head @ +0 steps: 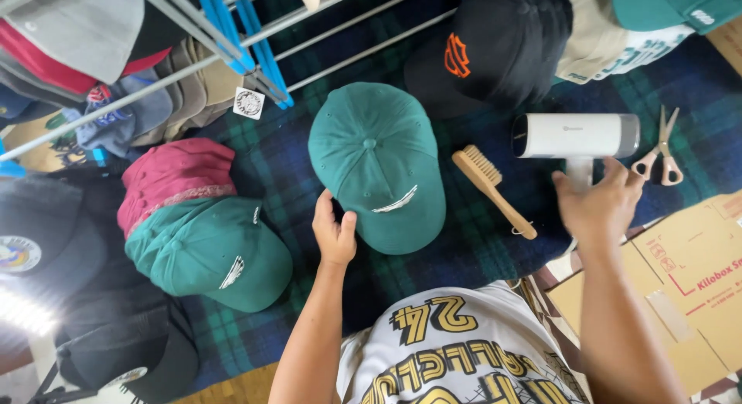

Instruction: Steaming and brushing a baseball cap to clean and reshape it.

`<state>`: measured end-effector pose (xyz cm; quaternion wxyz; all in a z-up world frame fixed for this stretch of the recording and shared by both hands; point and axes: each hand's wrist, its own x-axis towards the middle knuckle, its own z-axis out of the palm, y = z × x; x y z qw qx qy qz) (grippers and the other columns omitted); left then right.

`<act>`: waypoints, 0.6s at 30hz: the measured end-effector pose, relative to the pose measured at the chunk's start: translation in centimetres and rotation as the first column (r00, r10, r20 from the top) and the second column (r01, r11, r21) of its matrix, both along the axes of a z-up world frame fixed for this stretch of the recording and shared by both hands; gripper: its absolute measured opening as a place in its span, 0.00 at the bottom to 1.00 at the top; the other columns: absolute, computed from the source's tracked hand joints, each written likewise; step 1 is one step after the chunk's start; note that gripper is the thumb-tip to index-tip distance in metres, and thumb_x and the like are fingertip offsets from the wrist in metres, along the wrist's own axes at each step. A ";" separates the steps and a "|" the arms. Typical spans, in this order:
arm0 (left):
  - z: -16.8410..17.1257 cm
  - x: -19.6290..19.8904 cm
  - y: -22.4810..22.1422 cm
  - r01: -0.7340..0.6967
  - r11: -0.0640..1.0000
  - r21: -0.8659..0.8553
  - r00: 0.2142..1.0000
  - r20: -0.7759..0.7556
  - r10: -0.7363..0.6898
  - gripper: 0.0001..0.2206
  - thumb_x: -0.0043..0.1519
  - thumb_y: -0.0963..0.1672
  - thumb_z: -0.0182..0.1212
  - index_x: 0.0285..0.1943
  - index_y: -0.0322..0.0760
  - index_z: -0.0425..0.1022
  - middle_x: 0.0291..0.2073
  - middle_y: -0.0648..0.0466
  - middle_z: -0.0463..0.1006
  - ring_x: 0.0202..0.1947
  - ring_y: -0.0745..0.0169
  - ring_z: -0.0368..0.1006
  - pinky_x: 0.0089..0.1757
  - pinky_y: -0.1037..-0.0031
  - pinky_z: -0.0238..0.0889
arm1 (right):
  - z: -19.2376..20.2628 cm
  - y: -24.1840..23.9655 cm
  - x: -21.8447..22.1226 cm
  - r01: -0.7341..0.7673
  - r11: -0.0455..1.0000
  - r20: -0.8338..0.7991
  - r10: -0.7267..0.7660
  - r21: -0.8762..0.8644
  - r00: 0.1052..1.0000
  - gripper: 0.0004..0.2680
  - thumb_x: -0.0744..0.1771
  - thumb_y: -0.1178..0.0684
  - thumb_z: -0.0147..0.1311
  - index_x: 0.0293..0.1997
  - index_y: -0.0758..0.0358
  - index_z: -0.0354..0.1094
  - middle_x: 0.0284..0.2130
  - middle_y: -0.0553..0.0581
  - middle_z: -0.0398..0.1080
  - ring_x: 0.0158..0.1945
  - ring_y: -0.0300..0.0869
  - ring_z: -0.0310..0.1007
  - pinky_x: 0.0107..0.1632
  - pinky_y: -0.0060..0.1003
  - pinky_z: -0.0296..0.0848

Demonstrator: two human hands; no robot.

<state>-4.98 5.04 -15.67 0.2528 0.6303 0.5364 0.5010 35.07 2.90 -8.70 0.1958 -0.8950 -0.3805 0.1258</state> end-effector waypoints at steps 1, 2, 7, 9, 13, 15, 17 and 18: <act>0.0 -0.1 0.0 -0.009 1.000 0.002 1.000 -0.003 0.009 0.34 0.67 0.61 0.46 0.64 0.27 0.68 0.55 0.44 0.76 0.55 0.49 0.73 0.53 0.63 0.67 | -0.2 0.5 0.9 -0.009 1.000 -0.003 0.009 0.002 1.000 0.29 0.66 0.39 0.66 0.68 0.69 0.61 0.62 0.75 0.55 0.62 0.68 0.59 0.61 0.56 0.60; -0.1 -0.2 0.0 0.003 1.000 0.000 1.000 0.006 -0.003 0.34 0.67 0.60 0.46 0.64 0.27 0.67 0.55 0.45 0.76 0.56 0.49 0.73 0.54 0.62 0.67 | -0.3 1.0 1.8 -0.056 0.982 -0.093 0.040 -0.180 0.995 0.23 0.65 0.38 0.65 0.57 0.68 0.65 0.49 0.71 0.64 0.52 0.63 0.65 0.50 0.54 0.64; -1.0 -0.4 0.1 0.002 1.000 -0.009 1.000 0.002 -0.002 0.34 0.67 0.60 0.47 0.65 0.28 0.66 0.57 0.44 0.75 0.58 0.47 0.72 0.55 0.61 0.67 | 0.2 2.4 4.2 -0.051 0.927 -0.418 -0.117 -0.370 0.901 0.23 0.62 0.47 0.67 0.60 0.66 0.65 0.46 0.65 0.67 0.47 0.58 0.67 0.44 0.52 0.64; -1.2 -0.5 0.0 0.001 1.000 -0.002 1.000 -0.014 -0.001 0.33 0.67 0.60 0.48 0.65 0.27 0.66 0.58 0.44 0.75 0.58 0.47 0.72 0.55 0.60 0.67 | -3.3 1.6 7.1 0.008 0.996 -0.910 -0.080 -0.084 0.406 0.12 0.63 0.49 0.58 0.49 0.54 0.69 0.30 0.50 0.66 0.29 0.34 0.65 0.31 0.27 0.67; -0.8 -0.4 0.1 -0.001 1.000 0.013 1.000 -0.015 0.002 0.33 0.68 0.59 0.47 0.66 0.27 0.66 0.58 0.43 0.74 0.59 0.46 0.72 0.56 0.60 0.67 | -1.0 0.0 3.1 0.166 0.976 -0.790 -0.210 -0.138 0.576 0.13 0.64 0.57 0.59 0.54 0.53 0.67 0.36 0.55 0.70 0.32 0.39 0.71 0.35 0.34 0.71; -0.6 -0.4 0.1 0.009 1.000 -0.002 1.000 0.002 -0.009 0.34 0.67 0.60 0.48 0.66 0.27 0.66 0.58 0.43 0.74 0.59 0.46 0.72 0.57 0.60 0.67 | -2.2 -2.3 2.7 0.206 0.925 -0.904 0.231 0.318 0.359 0.15 0.61 0.66 0.57 0.51 0.59 0.62 0.45 0.53 0.67 0.38 0.41 0.71 0.38 0.34 0.77; -0.8 -0.4 0.1 0.002 1.000 -0.001 1.000 -0.011 -0.002 0.34 0.67 0.60 0.47 0.65 0.27 0.66 0.57 0.44 0.75 0.58 0.47 0.72 0.56 0.60 0.67 | -1.7 -3.4 2.0 0.198 0.887 -0.905 0.388 0.418 0.174 0.14 0.61 0.62 0.58 0.50 0.58 0.65 0.38 0.57 0.66 0.31 0.43 0.67 0.32 0.35 0.70; -0.9 -0.4 0.2 -0.003 1.000 0.006 1.000 -0.022 0.003 0.34 0.67 0.61 0.46 0.64 0.27 0.67 0.56 0.44 0.75 0.58 0.47 0.72 0.55 0.60 0.68 | -1.4 -3.9 1.7 0.212 0.832 -0.849 0.528 0.512 -0.020 0.13 0.61 0.59 0.59 0.49 0.58 0.69 0.31 0.60 0.64 0.25 0.45 0.62 0.27 0.36 0.63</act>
